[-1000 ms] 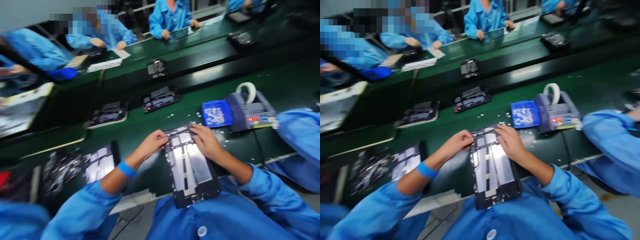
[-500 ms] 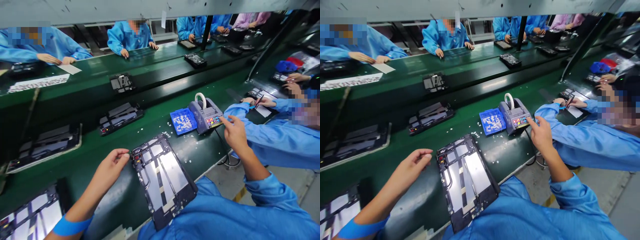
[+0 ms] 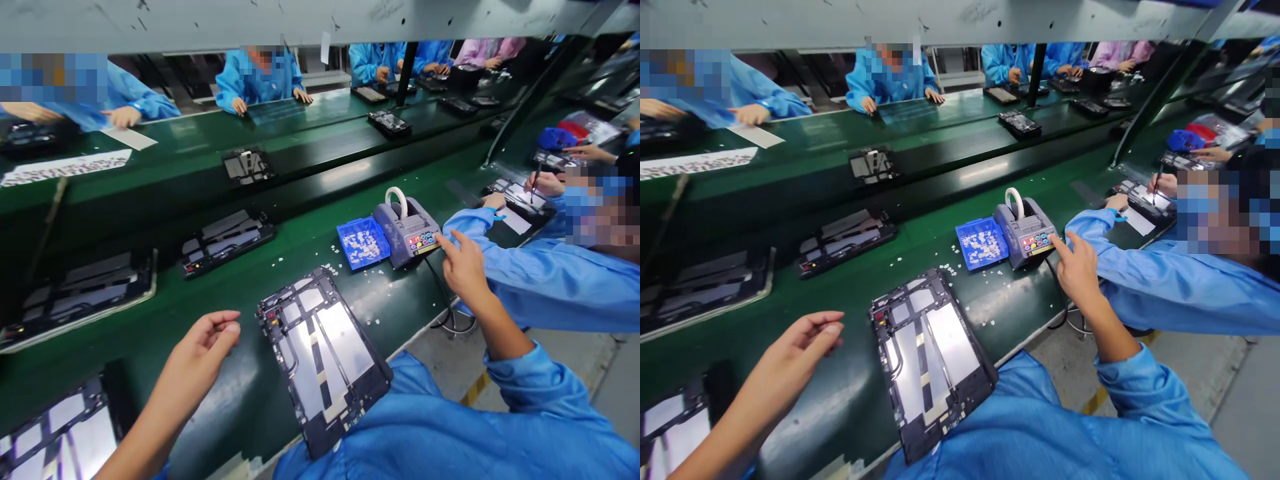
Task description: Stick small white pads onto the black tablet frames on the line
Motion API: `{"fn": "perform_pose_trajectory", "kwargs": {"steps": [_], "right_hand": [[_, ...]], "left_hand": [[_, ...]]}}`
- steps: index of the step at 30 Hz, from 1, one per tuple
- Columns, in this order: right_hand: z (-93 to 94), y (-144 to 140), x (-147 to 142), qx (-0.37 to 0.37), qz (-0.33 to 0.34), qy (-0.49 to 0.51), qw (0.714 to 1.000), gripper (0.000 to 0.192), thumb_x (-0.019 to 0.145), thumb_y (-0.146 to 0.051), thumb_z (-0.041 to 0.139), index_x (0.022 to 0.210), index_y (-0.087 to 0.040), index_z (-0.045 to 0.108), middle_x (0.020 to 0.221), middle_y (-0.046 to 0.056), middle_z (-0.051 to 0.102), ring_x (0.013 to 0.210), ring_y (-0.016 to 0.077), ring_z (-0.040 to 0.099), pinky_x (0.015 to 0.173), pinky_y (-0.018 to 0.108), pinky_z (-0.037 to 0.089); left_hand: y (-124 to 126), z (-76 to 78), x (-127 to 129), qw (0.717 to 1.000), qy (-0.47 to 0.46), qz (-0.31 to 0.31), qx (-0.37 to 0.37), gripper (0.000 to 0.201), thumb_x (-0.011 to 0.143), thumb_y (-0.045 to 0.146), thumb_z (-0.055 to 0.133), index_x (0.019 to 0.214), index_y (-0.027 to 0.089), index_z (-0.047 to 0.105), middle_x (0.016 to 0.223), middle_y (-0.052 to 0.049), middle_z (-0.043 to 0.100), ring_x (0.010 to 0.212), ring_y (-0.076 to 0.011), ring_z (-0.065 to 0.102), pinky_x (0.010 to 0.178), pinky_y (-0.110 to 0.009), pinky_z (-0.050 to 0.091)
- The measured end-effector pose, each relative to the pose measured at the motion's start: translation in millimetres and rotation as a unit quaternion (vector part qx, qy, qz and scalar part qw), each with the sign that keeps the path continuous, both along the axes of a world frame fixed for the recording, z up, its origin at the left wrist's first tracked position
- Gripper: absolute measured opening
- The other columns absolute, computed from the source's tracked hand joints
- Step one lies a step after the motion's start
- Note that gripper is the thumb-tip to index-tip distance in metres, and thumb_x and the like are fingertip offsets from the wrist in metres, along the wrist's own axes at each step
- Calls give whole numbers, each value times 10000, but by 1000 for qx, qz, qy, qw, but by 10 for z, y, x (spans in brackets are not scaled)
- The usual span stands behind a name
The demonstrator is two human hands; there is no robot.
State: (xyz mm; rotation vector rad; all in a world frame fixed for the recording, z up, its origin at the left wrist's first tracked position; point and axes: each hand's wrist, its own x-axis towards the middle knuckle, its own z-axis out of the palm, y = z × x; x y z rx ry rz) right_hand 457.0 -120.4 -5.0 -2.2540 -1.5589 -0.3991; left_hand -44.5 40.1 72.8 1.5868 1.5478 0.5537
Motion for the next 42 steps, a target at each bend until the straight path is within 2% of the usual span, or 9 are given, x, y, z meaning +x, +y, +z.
{"fn": "perform_pose_trajectory", "kwargs": {"steps": [5, 7, 10, 13, 17, 21, 27, 35, 42], "right_hand": [[172, 69, 80, 5, 24, 27, 999, 599, 868, -108, 501, 1423, -250, 678, 1492, 182, 547, 1354, 393, 496, 1100, 616, 420], [191, 18, 57, 43, 25, 136, 989, 525, 869, -157, 538, 1357, -238, 713, 1492, 168, 559, 1357, 372, 504, 1124, 596, 411], [98, -48, -92, 136, -63, 415, 897, 389, 849, -323, 666, 1214, -210, 737, 1288, 142, 684, 1142, 304, 624, 980, 483, 531], [-77, 8, -281, 132, -107, 574, 801, 373, 805, -514, 740, 981, -186, 725, 961, 107, 737, 765, 208, 653, 639, 330, 550], [-210, 228, -389, 121, -105, 669, 726, 443, 704, -588, 805, 822, -189, 654, 798, 71, 707, 579, 128, 593, 486, 236, 467], [-198, 322, -403, 140, -108, 709, 683, 444, 589, -505, 879, 720, -202, 582, 658, -1, 613, 529, 88, 525, 469, 202, 432], [7, 198, -901, 87, -72, 748, 654, 420, 587, -467, 927, 710, -182, 644, 642, 3, 620, 535, 89, 525, 485, 206, 425], [510, 780, -2180, -82, 192, 693, 690, 269, 825, -452, 775, 799, -191, 714, 698, 17, 676, 636, 148, 580, 612, 279, 463], [466, 1023, -2593, -128, 291, 626, 712, 251, 887, -450, 663, 809, -223, 736, 718, 23, 701, 659, 193, 614, 619, 320, 475]], "left_hand": [[-30, -36, 32, 1000, -20, 3, -13, 623, 634, 708, 772, 1018, 227, 681, 877, -37, 694, 771, -224, 636, 717, -333, 557], [-40, -69, 4, 999, -29, 13, -16, 628, 619, 703, 783, 1015, 227, 680, 884, -38, 696, 780, -225, 637, 726, -336, 557], [-50, -107, -63, 999, -39, 25, -18, 615, 617, 685, 798, 1014, 232, 678, 899, -38, 700, 804, -229, 643, 737, -338, 557], [-62, -111, -95, 999, -42, 23, -24, 607, 621, 673, 805, 1020, 232, 680, 913, -37, 699, 819, -230, 647, 742, -336, 556], [-93, -97, -59, 999, -46, 12, -26, 599, 637, 661, 801, 1028, 224, 679, 918, -41, 696, 819, -225, 643, 742, -331, 549], [-124, -118, -65, 998, -58, 7, -32, 576, 664, 638, 797, 1036, 215, 678, 941, -51, 695, 815, -217, 636, 731, -321, 537], [-230, -73, -24, 996, -82, 23, -18, 449, 725, 532, 781, 1018, 208, 676, 908, -40, 697, 821, -206, 650, 732, -306, 523], [-368, 31, 623, 969, -237, -55, -38, 281, 852, 336, 746, 1067, 167, 681, 896, -36, 678, 809, -145, 622, 768, -277, 500], [-330, -44, 594, 959, -277, -30, -46, 256, 846, 397, 753, 838, 174, 626, 809, -12, 646, 747, -129, 578, 741, -276, 483]]}}
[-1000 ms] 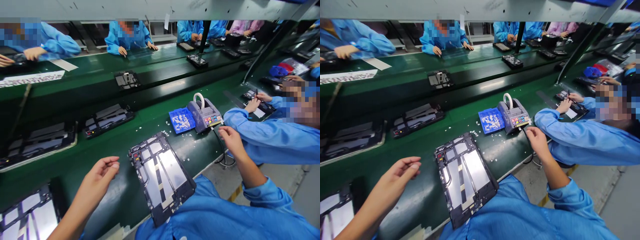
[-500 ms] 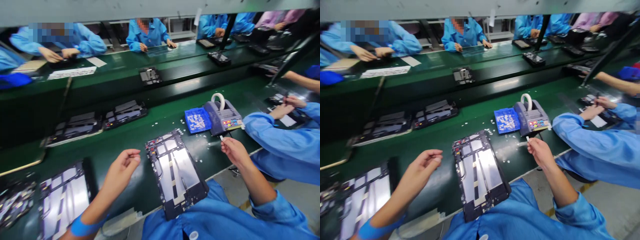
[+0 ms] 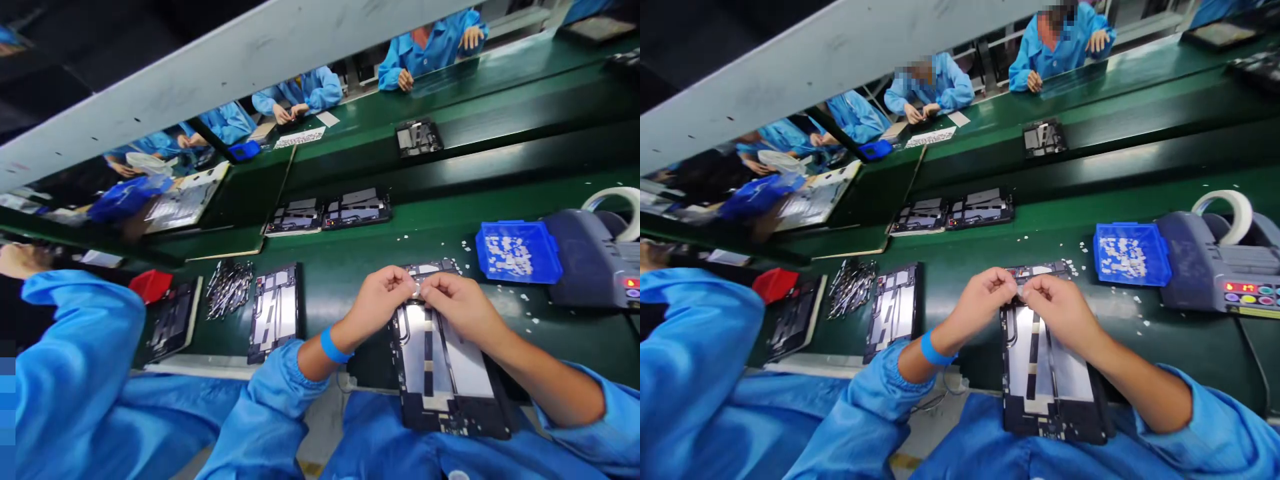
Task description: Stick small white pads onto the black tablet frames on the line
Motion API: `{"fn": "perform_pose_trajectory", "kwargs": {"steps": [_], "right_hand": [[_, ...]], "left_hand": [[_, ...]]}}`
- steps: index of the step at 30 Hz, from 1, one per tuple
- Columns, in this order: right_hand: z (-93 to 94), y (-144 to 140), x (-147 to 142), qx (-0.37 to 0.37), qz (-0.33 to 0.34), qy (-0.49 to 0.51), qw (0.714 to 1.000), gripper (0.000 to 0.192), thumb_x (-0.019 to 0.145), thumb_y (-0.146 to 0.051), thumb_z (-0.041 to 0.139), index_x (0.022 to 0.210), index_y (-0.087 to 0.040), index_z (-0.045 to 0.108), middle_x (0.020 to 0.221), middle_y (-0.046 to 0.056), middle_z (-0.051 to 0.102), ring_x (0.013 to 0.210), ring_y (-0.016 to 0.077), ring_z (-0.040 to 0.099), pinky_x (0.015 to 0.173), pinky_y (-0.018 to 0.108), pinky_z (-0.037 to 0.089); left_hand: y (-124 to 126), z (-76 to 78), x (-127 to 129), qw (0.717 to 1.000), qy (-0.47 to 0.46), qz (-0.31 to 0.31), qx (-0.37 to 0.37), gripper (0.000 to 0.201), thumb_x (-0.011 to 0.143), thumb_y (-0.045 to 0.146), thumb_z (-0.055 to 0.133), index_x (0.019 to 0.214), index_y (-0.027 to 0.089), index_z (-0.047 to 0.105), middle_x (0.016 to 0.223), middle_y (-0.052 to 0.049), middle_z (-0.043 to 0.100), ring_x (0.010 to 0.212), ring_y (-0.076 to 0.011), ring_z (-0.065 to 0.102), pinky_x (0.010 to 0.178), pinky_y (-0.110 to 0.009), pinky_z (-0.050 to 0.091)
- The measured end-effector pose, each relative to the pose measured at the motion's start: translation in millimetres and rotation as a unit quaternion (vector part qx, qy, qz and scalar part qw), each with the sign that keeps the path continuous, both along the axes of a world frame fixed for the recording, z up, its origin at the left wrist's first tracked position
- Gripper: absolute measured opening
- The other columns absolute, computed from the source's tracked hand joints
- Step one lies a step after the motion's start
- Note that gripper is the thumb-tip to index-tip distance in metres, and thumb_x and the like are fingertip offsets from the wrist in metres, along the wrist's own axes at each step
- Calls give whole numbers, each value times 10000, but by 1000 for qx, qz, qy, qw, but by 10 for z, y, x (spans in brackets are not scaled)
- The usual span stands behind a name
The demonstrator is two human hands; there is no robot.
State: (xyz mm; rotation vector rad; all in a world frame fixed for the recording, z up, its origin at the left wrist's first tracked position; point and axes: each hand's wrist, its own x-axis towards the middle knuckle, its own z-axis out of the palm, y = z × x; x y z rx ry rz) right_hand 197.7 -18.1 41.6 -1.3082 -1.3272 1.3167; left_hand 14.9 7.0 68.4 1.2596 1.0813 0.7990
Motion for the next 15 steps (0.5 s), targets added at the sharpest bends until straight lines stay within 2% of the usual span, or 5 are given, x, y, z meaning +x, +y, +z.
{"fn": "perform_pose_trajectory", "kwargs": {"steps": [3, 5, 8, 11, 15], "right_hand": [[-86, 61, 85, 64, 15, -93, 994, 231, 952, -385, 598, 948, -240, 777, 875, 43, 774, 771, 226, 683, 688, 347, 515], [-136, 130, 175, 172, 27, -203, 964, 253, 996, -313, 552, 1060, -236, 784, 1020, 69, 789, 920, 251, 703, 809, 379, 530], [-194, 256, 274, 327, 110, -381, 858, 340, 1015, -183, 512, 1258, -215, 748, 1125, 109, 756, 974, 264, 654, 863, 401, 486], [-232, 356, 308, 399, 183, -484, 756, 431, 983, -109, 540, 1362, -237, 699, 1132, 115, 724, 893, 250, 587, 782, 376, 422], [-266, 401, 338, 439, 213, -516, 704, 434, 970, -119, 570, 1373, -235, 682, 1094, 113, 706, 869, 243, 541, 753, 367, 365]], "left_hand": [[67, 6, -210, 998, 32, 44, 17, 240, 862, 404, 723, 842, 183, 632, 802, -11, 647, 744, -134, 567, 725, -272, 471], [121, 23, -366, 996, 62, 56, 26, 207, 872, 380, 706, 855, 182, 647, 821, -17, 663, 758, -138, 574, 725, -271, 466], [185, 16, -519, 991, 127, -11, 27, 159, 869, 328, 697, 839, 173, 673, 822, -21, 674, 752, -142, 579, 702, -268, 452], [211, -48, -524, 974, 206, -64, 64, 108, 879, 277, 676, 838, 179, 699, 861, -24, 687, 755, -149, 595, 692, -273, 456], [167, -114, -435, 924, 280, -135, 220, 100, 926, 173, 614, 861, 202, 683, 1065, -48, 758, 1014, -204, 678, 950, -357, 496]]}}
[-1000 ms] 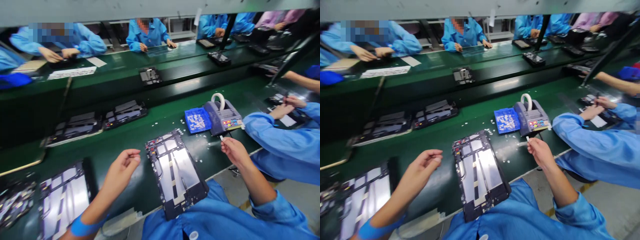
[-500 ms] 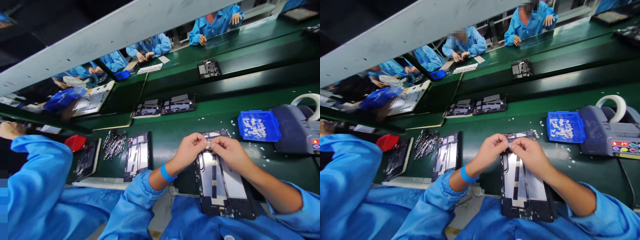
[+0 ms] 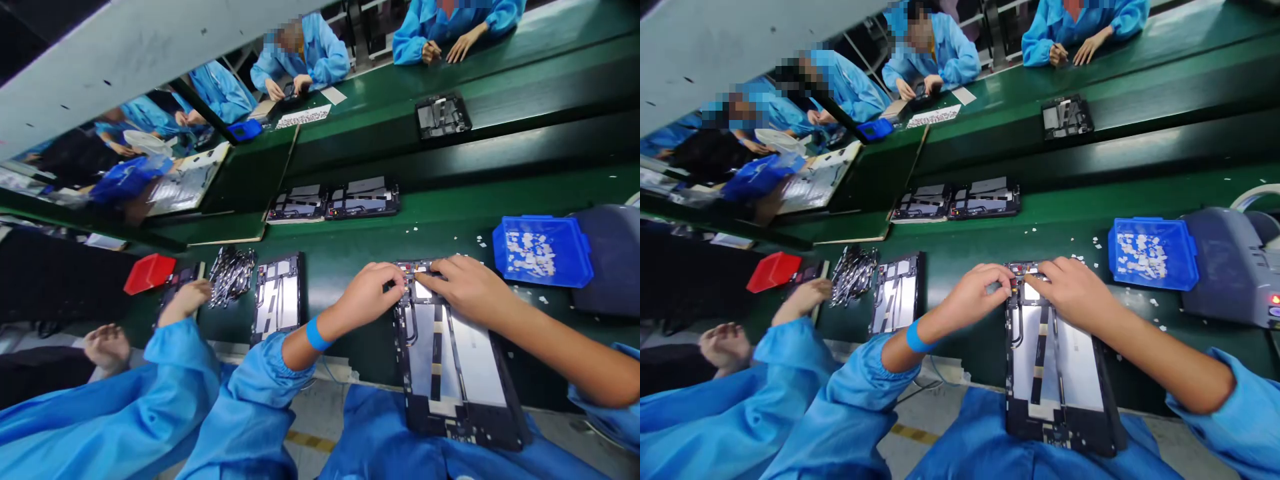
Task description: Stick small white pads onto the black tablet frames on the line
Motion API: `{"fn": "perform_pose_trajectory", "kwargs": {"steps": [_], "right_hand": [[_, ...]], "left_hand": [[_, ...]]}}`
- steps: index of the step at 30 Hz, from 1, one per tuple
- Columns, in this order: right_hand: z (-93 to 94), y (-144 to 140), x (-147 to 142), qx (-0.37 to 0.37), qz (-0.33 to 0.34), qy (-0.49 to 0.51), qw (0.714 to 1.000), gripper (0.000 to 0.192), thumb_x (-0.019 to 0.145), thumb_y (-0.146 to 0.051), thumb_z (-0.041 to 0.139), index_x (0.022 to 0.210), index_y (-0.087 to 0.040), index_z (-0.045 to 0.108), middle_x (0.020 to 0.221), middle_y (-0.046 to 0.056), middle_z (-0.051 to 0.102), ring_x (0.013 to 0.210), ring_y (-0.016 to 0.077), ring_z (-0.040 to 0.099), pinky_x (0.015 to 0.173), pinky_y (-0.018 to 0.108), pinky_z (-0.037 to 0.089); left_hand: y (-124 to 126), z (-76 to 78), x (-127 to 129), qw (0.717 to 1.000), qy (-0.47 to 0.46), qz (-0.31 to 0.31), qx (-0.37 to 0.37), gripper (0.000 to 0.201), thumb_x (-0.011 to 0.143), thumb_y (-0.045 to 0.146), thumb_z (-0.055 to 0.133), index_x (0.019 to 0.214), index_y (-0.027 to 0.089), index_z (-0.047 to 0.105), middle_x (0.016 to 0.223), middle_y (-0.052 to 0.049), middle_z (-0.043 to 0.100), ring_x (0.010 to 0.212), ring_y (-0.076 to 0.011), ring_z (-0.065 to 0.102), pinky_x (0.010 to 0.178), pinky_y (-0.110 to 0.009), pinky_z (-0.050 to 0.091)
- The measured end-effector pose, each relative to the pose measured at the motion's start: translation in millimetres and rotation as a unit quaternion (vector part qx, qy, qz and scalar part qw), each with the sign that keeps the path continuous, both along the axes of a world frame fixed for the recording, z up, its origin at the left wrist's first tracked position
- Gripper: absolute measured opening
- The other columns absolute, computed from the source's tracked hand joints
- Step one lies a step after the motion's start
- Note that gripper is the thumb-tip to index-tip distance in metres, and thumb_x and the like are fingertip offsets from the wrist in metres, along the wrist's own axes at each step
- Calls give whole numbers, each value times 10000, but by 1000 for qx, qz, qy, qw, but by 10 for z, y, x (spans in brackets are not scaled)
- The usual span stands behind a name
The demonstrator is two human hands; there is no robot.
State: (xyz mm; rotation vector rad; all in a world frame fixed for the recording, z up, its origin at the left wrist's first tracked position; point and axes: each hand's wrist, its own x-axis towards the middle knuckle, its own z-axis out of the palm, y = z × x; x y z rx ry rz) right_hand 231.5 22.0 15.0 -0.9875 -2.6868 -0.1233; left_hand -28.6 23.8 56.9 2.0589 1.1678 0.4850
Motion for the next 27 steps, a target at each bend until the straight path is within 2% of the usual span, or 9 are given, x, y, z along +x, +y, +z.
{"fn": "perform_pose_trajectory", "kwargs": {"steps": [2, 4, 8, 12, 15, 18, 23, 27], "right_hand": [[-11, -1, 19, 5, 9, -6, 1000, 431, 974, -131, 566, 1383, -218, 673, 1074, 116, 707, 876, 245, 535, 750, 368, 355], [-14, -6, 32, 4, 16, -6, 1000, 436, 976, -132, 560, 1391, -208, 666, 1082, 122, 713, 891, 248, 537, 753, 372, 353], [3, -15, 20, 0, 21, -6, 1000, 455, 980, -120, 547, 1412, -216, 653, 1102, 120, 718, 899, 252, 545, 754, 378, 350], [37, -1, -5, -1, 21, -17, 1000, 413, 980, -129, 556, 1369, -205, 672, 1065, 122, 714, 892, 254, 546, 734, 376, 338], [45, 43, 0, -8, 34, -23, 999, 384, 962, -123, 581, 1321, -206, 687, 1034, 109, 701, 876, 246, 536, 720, 368, 329], [37, 94, 20, -11, 48, -32, 998, 367, 955, -113, 593, 1293, -216, 694, 1012, 96, 687, 859, 243, 520, 707, 365, 319], [20, 114, 32, -6, 52, -28, 998, 395, 933, -91, 605, 1300, -211, 688, 1007, 96, 679, 854, 245, 504, 705, 364, 313], [19, 103, 18, -3, 49, -12, 999, 374, 925, -85, 608, 1266, -202, 706, 984, 100, 676, 848, 240, 498, 704, 359, 304]], "left_hand": [[-51, -1, 33, 995, 53, -47, 64, 116, 955, 154, 585, 892, 209, 666, 1198, -67, 763, 1130, -238, 671, 1030, -407, 473], [-106, 7, 52, 986, 113, -73, 102, 118, 976, 162, 569, 922, 209, 663, 1283, -89, 750, 1171, -269, 660, 1031, -439, 473], [-168, 17, 65, 974, 167, -93, 124, 123, 986, 166, 548, 972, 200, 666, 1321, -107, 739, 1186, -296, 649, 1017, -465, 474], [-126, 28, 53, 981, 147, -81, 93, 119, 957, 152, 562, 932, 210, 663, 1235, -98, 760, 1148, -283, 660, 1003, -449, 474], [-11, 26, 43, 998, 60, -26, 23, 119, 929, 152, 580, 865, 216, 656, 1095, -61, 776, 1058, -237, 681, 968, -393, 493], [133, -4, 59, 999, -11, 16, -30, 114, 910, 169, 590, 836, 208, 669, 963, -36, 743, 957, -202, 670, 887, -335, 508], [260, -62, 149, 999, 17, -8, -44, 115, 893, 169, 617, 831, 199, 710, 878, -36, 680, 900, -198, 631, 845, -319, 506], [285, -90, 199, 998, 41, 4, -53, 115, 891, 162, 613, 845, 196, 712, 869, -34, 658, 865, -193, 621, 816, -316, 510]]}}
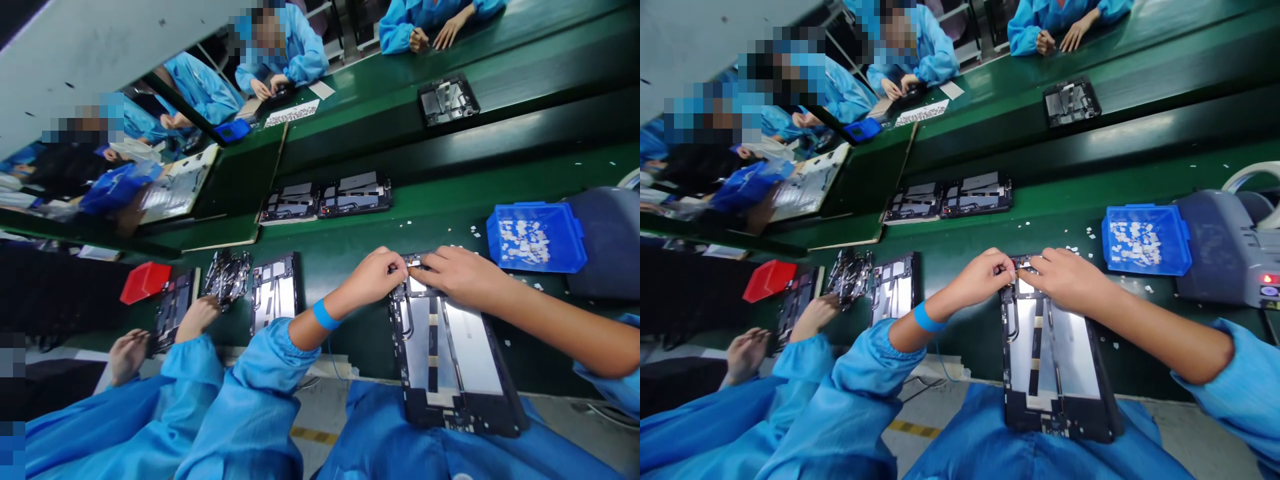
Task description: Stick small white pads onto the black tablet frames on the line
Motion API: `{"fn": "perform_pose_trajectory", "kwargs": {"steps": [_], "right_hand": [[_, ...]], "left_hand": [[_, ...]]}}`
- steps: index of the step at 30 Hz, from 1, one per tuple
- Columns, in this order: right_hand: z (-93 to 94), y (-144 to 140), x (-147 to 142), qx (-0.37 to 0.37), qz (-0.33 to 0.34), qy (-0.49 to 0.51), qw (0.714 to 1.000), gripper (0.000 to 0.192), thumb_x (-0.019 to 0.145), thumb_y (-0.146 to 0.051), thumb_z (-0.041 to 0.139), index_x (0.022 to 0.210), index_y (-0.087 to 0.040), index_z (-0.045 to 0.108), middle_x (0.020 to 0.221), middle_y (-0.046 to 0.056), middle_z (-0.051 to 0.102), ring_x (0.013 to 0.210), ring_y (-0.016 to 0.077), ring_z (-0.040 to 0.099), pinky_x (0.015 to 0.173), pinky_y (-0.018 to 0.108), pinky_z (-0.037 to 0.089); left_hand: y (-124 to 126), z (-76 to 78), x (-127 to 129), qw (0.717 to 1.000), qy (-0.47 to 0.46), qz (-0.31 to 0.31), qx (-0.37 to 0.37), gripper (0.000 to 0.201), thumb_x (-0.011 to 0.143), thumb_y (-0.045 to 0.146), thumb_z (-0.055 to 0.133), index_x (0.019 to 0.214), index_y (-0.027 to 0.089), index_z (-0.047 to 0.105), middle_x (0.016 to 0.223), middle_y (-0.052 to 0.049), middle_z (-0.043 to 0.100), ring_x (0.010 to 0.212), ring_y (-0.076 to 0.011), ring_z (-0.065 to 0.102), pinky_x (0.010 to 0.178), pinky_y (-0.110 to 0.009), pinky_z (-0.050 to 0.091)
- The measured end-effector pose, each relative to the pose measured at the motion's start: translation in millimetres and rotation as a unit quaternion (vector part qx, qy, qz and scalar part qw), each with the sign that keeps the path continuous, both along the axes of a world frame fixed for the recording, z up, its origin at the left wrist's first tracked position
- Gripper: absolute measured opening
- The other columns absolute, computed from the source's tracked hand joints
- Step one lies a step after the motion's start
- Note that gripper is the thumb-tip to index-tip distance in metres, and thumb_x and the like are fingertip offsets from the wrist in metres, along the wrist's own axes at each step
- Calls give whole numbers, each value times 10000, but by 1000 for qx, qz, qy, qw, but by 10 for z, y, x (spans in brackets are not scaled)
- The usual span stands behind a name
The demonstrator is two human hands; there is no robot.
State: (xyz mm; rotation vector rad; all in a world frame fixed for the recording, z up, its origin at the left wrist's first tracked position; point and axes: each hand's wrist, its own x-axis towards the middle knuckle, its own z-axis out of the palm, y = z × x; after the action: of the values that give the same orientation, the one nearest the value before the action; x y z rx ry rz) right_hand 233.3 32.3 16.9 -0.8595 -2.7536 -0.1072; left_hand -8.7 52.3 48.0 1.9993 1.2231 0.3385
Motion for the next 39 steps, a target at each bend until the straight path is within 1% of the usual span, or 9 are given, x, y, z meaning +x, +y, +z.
{"fn": "perform_pose_trajectory", "kwargs": {"steps": [2, 5, 8, 11, 17, 23, 28, 33, 39], "right_hand": [[2, 1, -5, 3, -1, 5, 1000, 365, 930, -83, 601, 1257, -201, 713, 965, 97, 672, 837, 236, 493, 700, 358, 296], [5, 4, -6, 7, -2, 5, 1000, 363, 929, -78, 595, 1250, -196, 719, 938, 94, 662, 817, 231, 484, 690, 360, 281], [2, 6, -3, 8, -3, -1, 1000, 367, 932, -86, 596, 1259, -197, 720, 937, 92, 656, 833, 239, 489, 693, 367, 279], [-4, 7, -1, 10, -1, 1, 1000, 376, 934, -80, 586, 1266, -196, 720, 922, 88, 650, 837, 244, 488, 699, 370, 277], [-8, 16, -3, 13, 6, 9, 1000, 375, 931, -60, 565, 1245, -184, 729, 957, 103, 671, 835, 243, 479, 705, 371, 271], [-1, 20, -7, 2, 4, 18, 1000, 372, 927, -61, 566, 1236, -191, 728, 919, 96, 659, 827, 239, 467, 702, 365, 260], [-15, 32, -2, 1, 13, 23, 1000, 326, 935, -79, 569, 1203, -173, 730, 919, 100, 656, 823, 234, 461, 696, 361, 248], [-21, 31, 1, -1, 11, 13, 1000, 315, 948, -79, 561, 1199, -175, 727, 926, 94, 657, 836, 238, 470, 696, 366, 245], [-6, 26, -2, 1, 10, 11, 1000, 314, 951, -77, 563, 1200, -177, 726, 929, 92, 661, 829, 237, 476, 689, 368, 234]], "left_hand": [[5, -22, 7, 1000, 2, 4, -6, 108, 885, 160, 612, 840, 196, 703, 864, -31, 647, 859, -192, 615, 796, -312, 501], [-9, -64, 13, 999, -9, 26, -20, 120, 899, 165, 599, 814, 195, 678, 852, -28, 633, 859, -191, 604, 765, -306, 473], [-44, -101, 25, 997, -37, 54, -30, 129, 927, 184, 598, 814, 195, 660, 848, -25, 633, 881, -191, 599, 778, -304, 460], [-75, -124, 37, 997, -46, 64, -20, 124, 933, 183, 608, 818, 194, 653, 856, -23, 637, 900, -193, 593, 798, -306, 459], [-106, -153, 45, 997, -34, 67, 1, 125, 940, 186, 615, 820, 195, 648, 881, -25, 644, 904, -194, 588, 825, -316, 464], [-99, -175, 48, 997, -42, 58, 11, 121, 942, 160, 596, 835, 187, 645, 889, -30, 641, 906, -197, 580, 829, -323, 453], [-73, -102, 39, 997, -51, 57, -18, 125, 943, 168, 594, 830, 194, 642, 854, -17, 627, 887, -195, 581, 801, -315, 453], [-77, -29, 49, 999, -16, 35, -16, 168, 950, 177, 589, 788, 202, 626, 798, -10, 620, 875, -203, 573, 778, -323, 427], [-96, -94, 65, 999, -2, 39, 22, 161, 956, 162, 577, 805, 203, 614, 835, -20, 624, 914, -210, 576, 804, -329, 432]]}}
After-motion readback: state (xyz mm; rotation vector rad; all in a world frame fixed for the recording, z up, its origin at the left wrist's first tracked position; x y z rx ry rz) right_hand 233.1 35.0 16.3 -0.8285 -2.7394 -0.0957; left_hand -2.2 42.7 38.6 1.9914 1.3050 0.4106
